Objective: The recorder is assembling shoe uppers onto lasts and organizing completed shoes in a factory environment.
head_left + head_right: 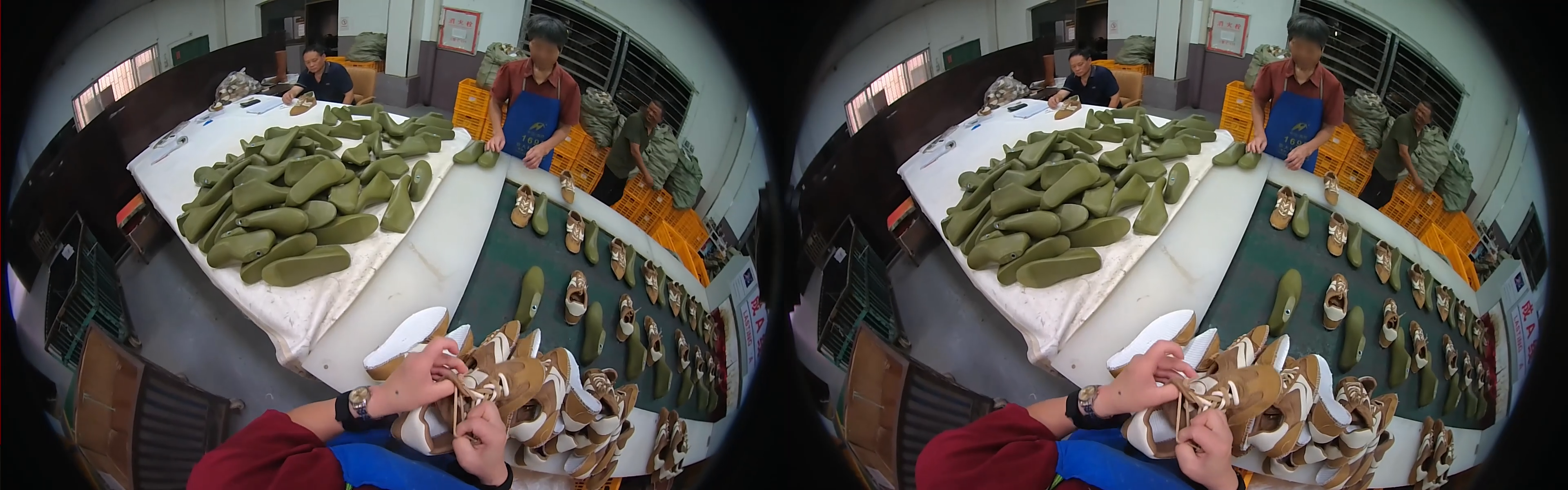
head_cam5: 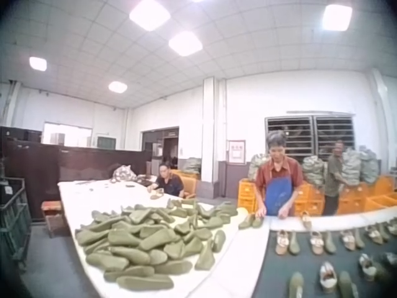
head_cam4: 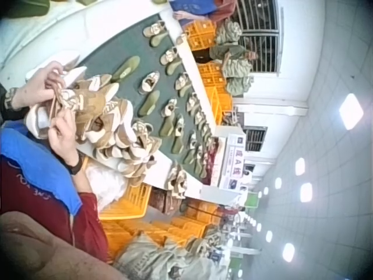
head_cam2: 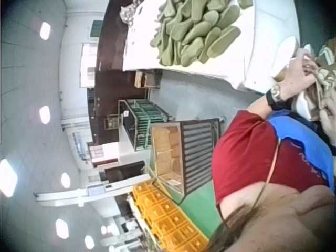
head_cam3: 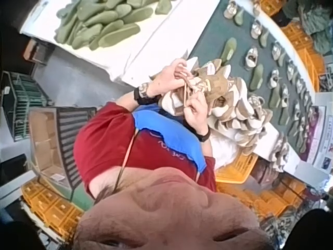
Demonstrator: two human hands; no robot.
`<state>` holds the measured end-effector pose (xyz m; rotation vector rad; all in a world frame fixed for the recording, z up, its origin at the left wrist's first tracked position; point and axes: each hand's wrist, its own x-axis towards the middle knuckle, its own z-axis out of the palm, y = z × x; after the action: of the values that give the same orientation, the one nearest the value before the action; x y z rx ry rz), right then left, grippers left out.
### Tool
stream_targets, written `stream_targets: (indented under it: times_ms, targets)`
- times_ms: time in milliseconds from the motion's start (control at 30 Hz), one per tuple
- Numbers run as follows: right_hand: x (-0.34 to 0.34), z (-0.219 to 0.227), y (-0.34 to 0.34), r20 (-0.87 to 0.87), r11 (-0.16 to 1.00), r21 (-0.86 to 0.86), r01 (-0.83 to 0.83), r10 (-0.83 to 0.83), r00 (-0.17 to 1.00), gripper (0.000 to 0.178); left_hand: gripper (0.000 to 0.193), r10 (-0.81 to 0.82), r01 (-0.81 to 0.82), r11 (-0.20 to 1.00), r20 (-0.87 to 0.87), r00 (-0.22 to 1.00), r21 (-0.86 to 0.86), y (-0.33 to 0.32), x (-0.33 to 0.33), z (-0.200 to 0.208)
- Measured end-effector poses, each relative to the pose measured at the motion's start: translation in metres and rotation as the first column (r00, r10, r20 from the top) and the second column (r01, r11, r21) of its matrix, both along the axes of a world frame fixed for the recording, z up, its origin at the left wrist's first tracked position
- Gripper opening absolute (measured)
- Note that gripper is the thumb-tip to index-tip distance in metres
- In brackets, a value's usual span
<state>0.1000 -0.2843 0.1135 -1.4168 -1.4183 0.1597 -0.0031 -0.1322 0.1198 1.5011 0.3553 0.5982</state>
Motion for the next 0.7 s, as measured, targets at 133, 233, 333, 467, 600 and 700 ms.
stream_targets:
  times_ms: [133,233,333,467,600,700]
  targets:
    - [-0.003,0.0,-0.002,-0.13,0.997,-0.042,0.068,-0.073,0.989,0.01,0.037,-0.083,0.078,0.973,0.014,0.996,0.215,0.0,0.001,-0.011]
    - [0.006,0.001,0.0,0.111,0.925,0.072,0.374,-0.38,0.918,0.014,0.031,-0.114,0.012,0.575,0.066,0.991,0.818,-0.011,0.005,-0.003]
    - [0.001,0.02,0.005,0.147,0.839,0.095,0.536,-0.544,0.826,0.015,0.028,-0.074,0.049,0.497,-0.014,0.997,0.867,-0.019,0.015,-0.001]
    - [0.005,0.013,0.004,0.155,0.895,0.068,0.441,-0.446,0.881,0.019,0.029,0.034,-0.048,0.437,0.037,0.999,0.898,-0.023,0.012,0.017]
    - [0.005,0.028,-0.008,0.08,0.924,0.033,0.38,-0.382,0.921,0.025,0.021,0.058,-0.131,0.441,0.117,0.991,0.888,-0.028,0.019,0.023]
    - [0.005,0.028,-0.018,0.057,0.935,0.041,0.352,-0.354,0.933,0.029,0.017,-0.068,-0.047,0.453,0.087,0.994,0.89,-0.029,0.027,0.023]
